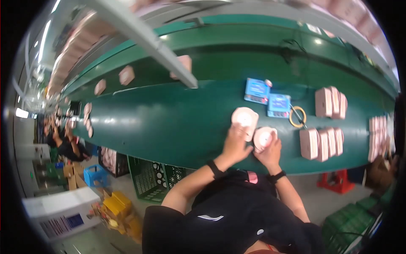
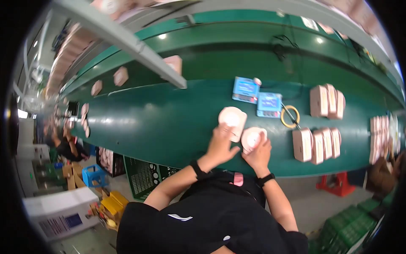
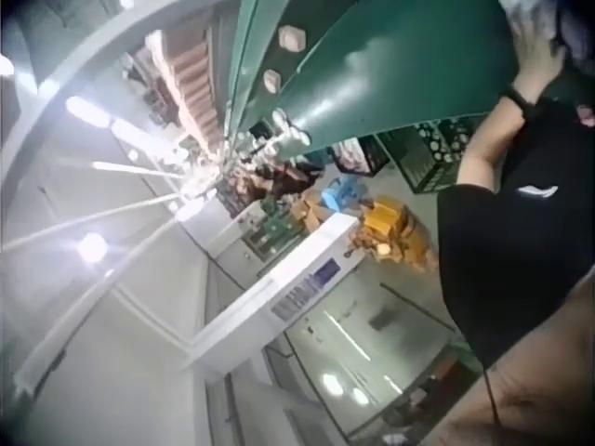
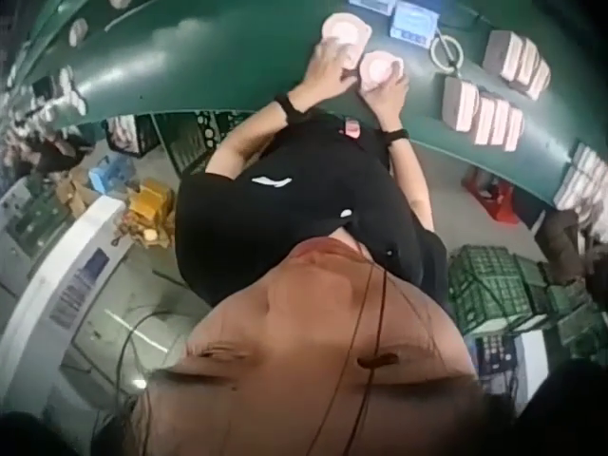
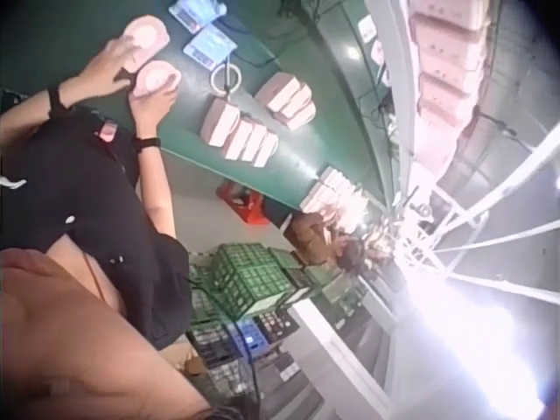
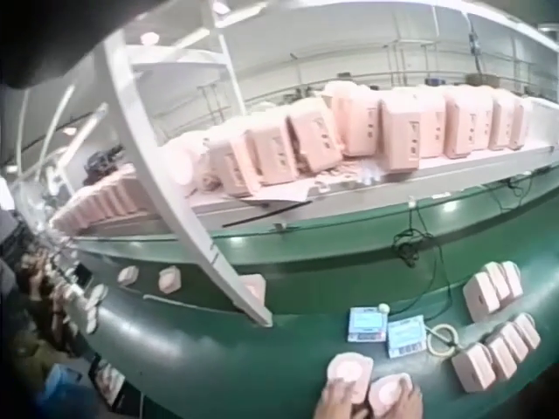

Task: The person picks up a pink base, presses a white cover onto it, and sets the assembled unit on the table, repeating this process for several units.

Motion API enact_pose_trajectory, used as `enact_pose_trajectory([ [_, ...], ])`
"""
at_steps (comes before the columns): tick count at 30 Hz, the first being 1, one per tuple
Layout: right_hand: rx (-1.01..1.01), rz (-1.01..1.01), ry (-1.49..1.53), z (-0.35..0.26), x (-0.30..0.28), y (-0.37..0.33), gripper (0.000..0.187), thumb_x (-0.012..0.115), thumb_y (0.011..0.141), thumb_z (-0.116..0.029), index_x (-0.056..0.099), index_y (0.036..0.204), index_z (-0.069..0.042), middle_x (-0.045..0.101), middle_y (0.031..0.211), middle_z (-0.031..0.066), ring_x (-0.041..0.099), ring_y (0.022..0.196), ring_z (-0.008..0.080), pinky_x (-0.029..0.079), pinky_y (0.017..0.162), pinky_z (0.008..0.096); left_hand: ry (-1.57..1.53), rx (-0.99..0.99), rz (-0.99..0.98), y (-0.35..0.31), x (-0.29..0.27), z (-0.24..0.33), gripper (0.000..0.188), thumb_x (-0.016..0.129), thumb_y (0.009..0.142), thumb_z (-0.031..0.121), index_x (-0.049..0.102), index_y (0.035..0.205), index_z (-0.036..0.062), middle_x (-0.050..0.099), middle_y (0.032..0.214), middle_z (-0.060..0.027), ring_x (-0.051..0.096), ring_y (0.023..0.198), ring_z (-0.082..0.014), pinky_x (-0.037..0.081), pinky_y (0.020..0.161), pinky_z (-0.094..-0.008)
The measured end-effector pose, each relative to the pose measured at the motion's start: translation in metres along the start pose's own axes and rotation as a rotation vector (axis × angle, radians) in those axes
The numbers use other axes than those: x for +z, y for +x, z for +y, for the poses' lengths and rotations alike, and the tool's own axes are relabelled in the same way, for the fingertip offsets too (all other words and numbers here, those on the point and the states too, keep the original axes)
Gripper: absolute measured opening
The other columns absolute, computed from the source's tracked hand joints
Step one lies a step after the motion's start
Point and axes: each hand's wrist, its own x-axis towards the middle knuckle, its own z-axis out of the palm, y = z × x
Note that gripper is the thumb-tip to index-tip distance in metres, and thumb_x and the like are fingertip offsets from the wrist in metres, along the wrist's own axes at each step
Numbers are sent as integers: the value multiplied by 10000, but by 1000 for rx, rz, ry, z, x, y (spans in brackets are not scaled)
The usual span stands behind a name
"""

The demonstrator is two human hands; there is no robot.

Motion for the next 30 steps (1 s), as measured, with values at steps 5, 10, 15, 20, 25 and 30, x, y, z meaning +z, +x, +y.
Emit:
enact_pose_trajectory([
  [5,-227,79,296,24,6,-1,1041,803,468,-182,288,1350,16,493,1148,244,502,1029,429,427,912,453,-452,-207,-103,-12,28,10,708,663,791,349,361,1296,-44,392,1295,-278,396,1211,-428,373,998,-440],
  [10,-404,-205,223,-17,-44,-25,1007,759,440,-157,329,1339,-14,494,1155,222,493,1054,426,422,911,454,-557,-425,-195,-11,21,-12,708,634,811,402,386,1284,-64,338,1337,-307,437,1187,-438,427,945,-446],
  [15,-631,-316,35,-59,-59,-23,1006,754,429,-163,342,1337,-34,487,1172,208,486,1075,415,418,915,456,-653,-302,-188,-47,23,-53,641,632,835,398,434,1272,-27,463,1268,-226,507,1152,-333,440,937,-399],
  [20,-812,-396,118,-87,-18,-4,987,790,465,-165,345,1336,-35,471,1213,203,478,1089,406,409,926,461,-1367,-670,-378,-108,-42,-70,526,622,857,382,513,1198,-2,625,990,-99,635,791,-168,535,644,-281],
  [25,-917,-380,217,-125,15,2,911,794,572,-147,328,1346,-22,481,1213,208,481,1095,396,398,941,462,-1436,-921,9,-168,-29,-151,461,622,858,356,532,1143,4,629,912,-93,626,706,-155,532,629,-283],
  [30,-748,-377,281,-109,20,14,836,762,642,-115,325,1346,-2,506,1179,216,486,1103,382,391,956,448,-1618,-927,508,-192,-63,-260,429,604,872,333,539,1148,13,624,983,-94,618,858,-187,518,760,-328],
])
